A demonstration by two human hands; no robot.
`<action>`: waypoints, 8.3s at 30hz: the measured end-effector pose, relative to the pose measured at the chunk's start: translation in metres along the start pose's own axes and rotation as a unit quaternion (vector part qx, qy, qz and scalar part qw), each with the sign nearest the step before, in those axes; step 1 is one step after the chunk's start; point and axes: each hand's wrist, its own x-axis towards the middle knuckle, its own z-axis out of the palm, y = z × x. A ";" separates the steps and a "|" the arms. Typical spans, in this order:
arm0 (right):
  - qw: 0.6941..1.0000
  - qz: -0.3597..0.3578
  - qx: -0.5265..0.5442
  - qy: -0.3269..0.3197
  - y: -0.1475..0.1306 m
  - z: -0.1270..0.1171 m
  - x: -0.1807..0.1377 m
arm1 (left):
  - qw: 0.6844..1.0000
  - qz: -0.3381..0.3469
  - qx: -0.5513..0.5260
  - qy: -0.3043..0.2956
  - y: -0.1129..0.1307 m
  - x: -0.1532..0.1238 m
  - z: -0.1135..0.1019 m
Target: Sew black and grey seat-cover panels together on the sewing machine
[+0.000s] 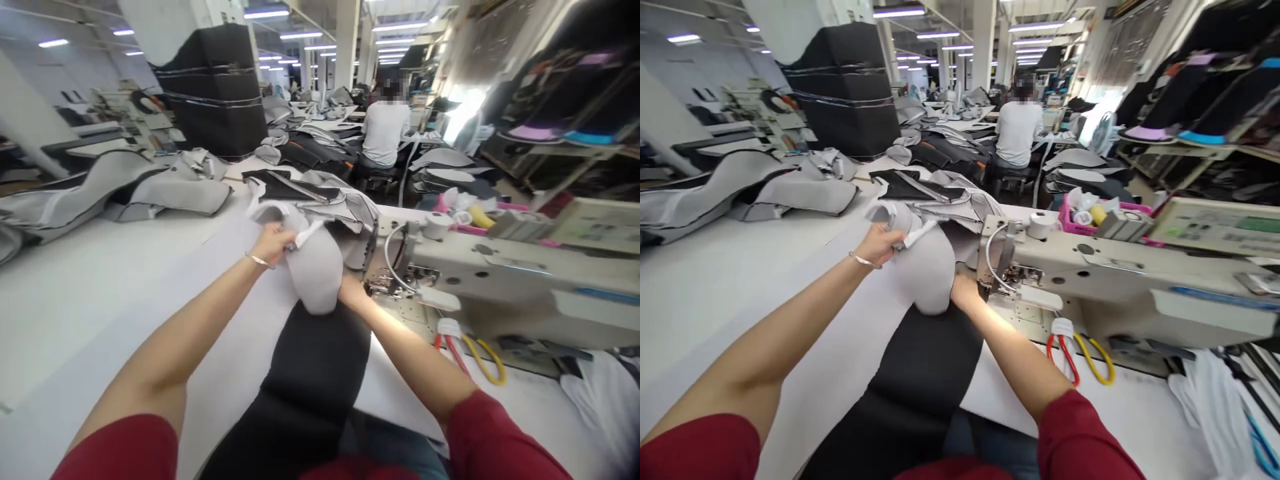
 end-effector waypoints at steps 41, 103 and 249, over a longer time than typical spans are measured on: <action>0.659 0.133 0.712 0.205 0.044 0.060 -0.042 | 0.677 0.319 0.647 -0.147 -0.147 -0.087 0.097; 0.977 -0.087 -0.084 0.178 0.076 0.058 -0.095 | 0.659 0.332 0.596 -0.317 -0.149 -0.059 0.123; 0.944 -0.310 -0.071 0.092 0.073 0.043 -0.104 | 0.666 0.160 0.619 -0.385 -0.130 -0.065 0.124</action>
